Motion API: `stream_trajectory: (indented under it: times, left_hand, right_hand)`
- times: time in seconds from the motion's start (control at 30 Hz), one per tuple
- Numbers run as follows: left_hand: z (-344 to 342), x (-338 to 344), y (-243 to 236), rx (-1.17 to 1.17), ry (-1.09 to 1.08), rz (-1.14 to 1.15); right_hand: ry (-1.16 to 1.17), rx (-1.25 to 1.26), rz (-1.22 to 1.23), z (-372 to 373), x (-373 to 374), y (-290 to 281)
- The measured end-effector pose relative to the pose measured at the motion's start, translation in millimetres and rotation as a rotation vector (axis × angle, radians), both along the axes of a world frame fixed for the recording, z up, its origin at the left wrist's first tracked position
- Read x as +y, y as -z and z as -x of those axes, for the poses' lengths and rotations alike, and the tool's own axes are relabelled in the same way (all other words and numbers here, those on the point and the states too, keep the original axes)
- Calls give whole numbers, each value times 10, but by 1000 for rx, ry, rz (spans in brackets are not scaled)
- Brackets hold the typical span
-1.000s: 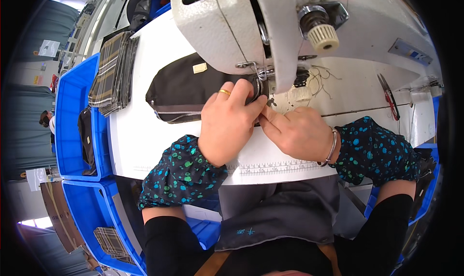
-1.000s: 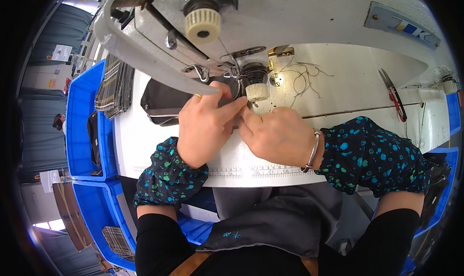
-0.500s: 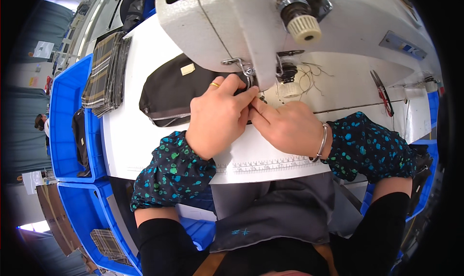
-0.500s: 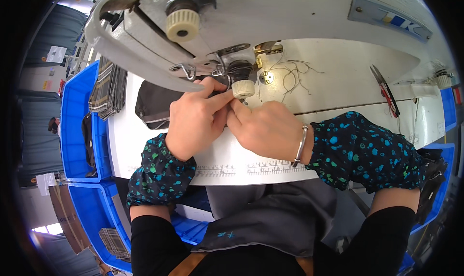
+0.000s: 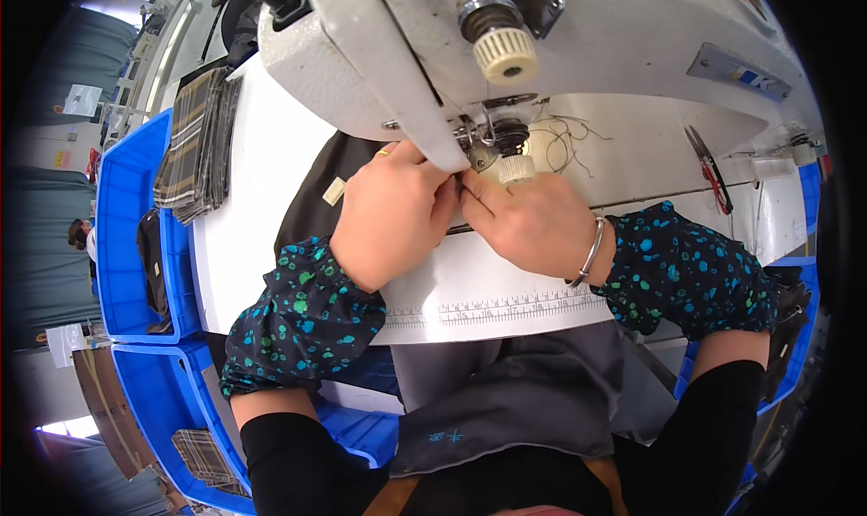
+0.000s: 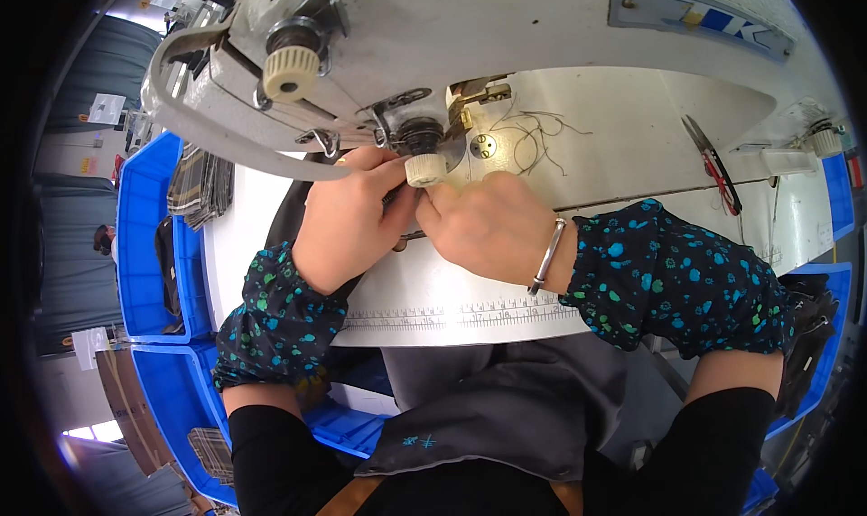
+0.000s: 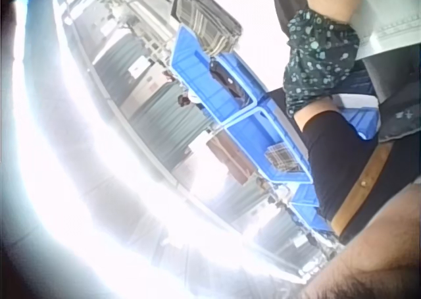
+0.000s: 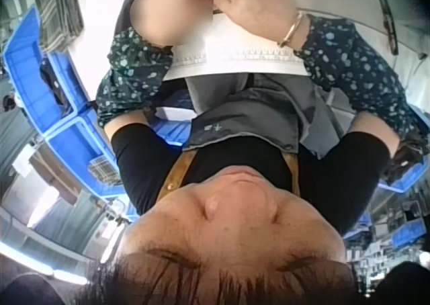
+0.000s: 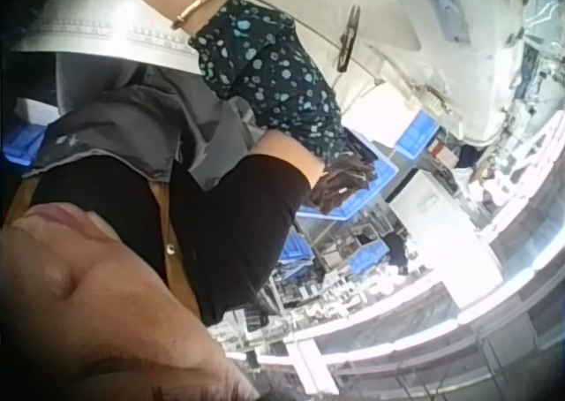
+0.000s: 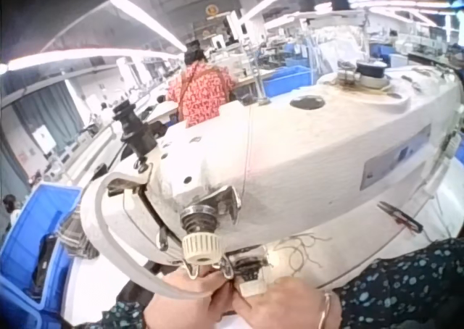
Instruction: The person uses a sewing machine to stitch a zipper onto a small black pouch. They guide the fabric under the needle, sew along the zipper line, and then remove the finished pouch to place it in a blue bin. The person then picks up another pouch and repeats the sewing process.
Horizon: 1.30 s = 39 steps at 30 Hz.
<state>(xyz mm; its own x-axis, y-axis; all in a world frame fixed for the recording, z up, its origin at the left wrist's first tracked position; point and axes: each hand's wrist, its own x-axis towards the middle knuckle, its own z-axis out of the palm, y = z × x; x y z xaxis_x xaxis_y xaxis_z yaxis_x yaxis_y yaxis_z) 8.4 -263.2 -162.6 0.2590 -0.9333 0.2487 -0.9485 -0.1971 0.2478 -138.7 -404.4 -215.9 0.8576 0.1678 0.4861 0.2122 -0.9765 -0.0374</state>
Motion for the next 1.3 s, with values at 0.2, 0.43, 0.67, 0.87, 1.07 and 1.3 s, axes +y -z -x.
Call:
stream_trajectory:
  times: [0.2,0.43,0.67,0.87,1.07,1.3]
  left_hand:
    - [21,44,13,-68,-20,-60]
    - [-100,4,-155,1,106,-141]
    - [-47,10,-226,84,92,-205]
    - [-26,-8,-191,92,102,-167]
    - [-83,1,-93,142,95,-21]
    - [-206,180,47,425,-20,39]
  right_hand:
    - [-55,-131,-97,-44,29,18]
    - [-36,-35,-111,-60,39,10]
    - [-87,69,-90,-26,-66,-27]
    - [-55,20,-144,-54,-71,18]
    - [-32,-3,-156,-65,-152,10]
    - [-48,-2,-145,-91,-172,13]
